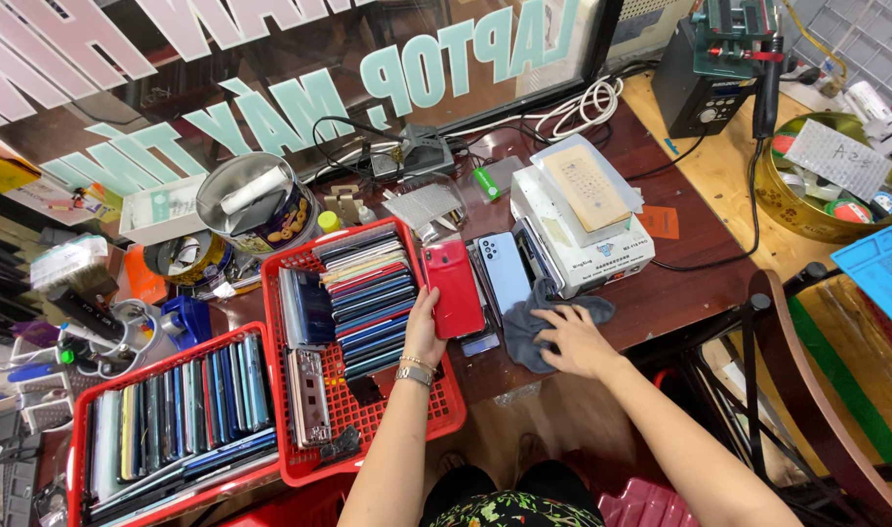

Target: The person repeatedly picks up smartphones from a red basket, wipes them with a gray cloth, and returns them to the basket. The task continues in a repetitive cycle with no visible final state change or destination beyond the basket.

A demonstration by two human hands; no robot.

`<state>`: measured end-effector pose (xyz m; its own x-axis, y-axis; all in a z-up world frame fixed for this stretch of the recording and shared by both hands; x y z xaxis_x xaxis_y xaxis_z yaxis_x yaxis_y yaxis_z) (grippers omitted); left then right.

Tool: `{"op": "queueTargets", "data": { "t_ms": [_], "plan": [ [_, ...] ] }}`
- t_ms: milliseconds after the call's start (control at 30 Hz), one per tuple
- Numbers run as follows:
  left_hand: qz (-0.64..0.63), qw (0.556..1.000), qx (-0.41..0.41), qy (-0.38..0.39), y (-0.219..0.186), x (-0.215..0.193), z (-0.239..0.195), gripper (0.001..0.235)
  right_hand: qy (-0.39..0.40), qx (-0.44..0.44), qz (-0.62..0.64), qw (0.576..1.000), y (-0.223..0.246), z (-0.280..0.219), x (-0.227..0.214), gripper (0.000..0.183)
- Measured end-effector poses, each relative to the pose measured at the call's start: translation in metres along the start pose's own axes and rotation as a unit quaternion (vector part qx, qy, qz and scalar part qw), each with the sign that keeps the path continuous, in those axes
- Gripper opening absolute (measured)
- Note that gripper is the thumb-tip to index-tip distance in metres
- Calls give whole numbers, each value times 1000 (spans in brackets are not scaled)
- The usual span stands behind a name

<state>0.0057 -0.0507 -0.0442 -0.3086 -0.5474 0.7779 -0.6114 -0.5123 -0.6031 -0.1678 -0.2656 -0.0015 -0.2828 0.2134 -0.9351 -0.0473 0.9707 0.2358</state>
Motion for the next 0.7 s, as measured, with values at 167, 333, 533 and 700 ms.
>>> {"op": "queueTargets", "data": {
  "t_ms": [167, 333, 533, 700],
  "plan": [
    [72, 996, 60, -9, 15, -11, -3, 32, -107, 144, 316, 932, -2, 46, 4, 30],
    [30, 997, 66, 10, 14, -30, -15, 27, -62, 15, 479, 875, 49, 87, -12, 40],
    [32, 994, 107, -10, -9, -65, -42, 24, -180, 32, 4, 983, 110, 87, -48, 30],
    [-35, 986, 154, -61, -24, -103, -81, 26, 6, -84, 339, 937, 152, 117, -35, 32]
  ]
}}
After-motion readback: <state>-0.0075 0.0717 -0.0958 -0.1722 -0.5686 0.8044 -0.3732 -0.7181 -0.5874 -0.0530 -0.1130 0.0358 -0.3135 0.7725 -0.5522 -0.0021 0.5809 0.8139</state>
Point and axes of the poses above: each hand's wrist, its own z-axis towards the middle knuckle, its own x-axis out of the palm, y = z × x, the point moved 3 cm from there along z, towards the middle knuckle, and after that the axes turned 13 degrees about y, right-handed, at the moved point
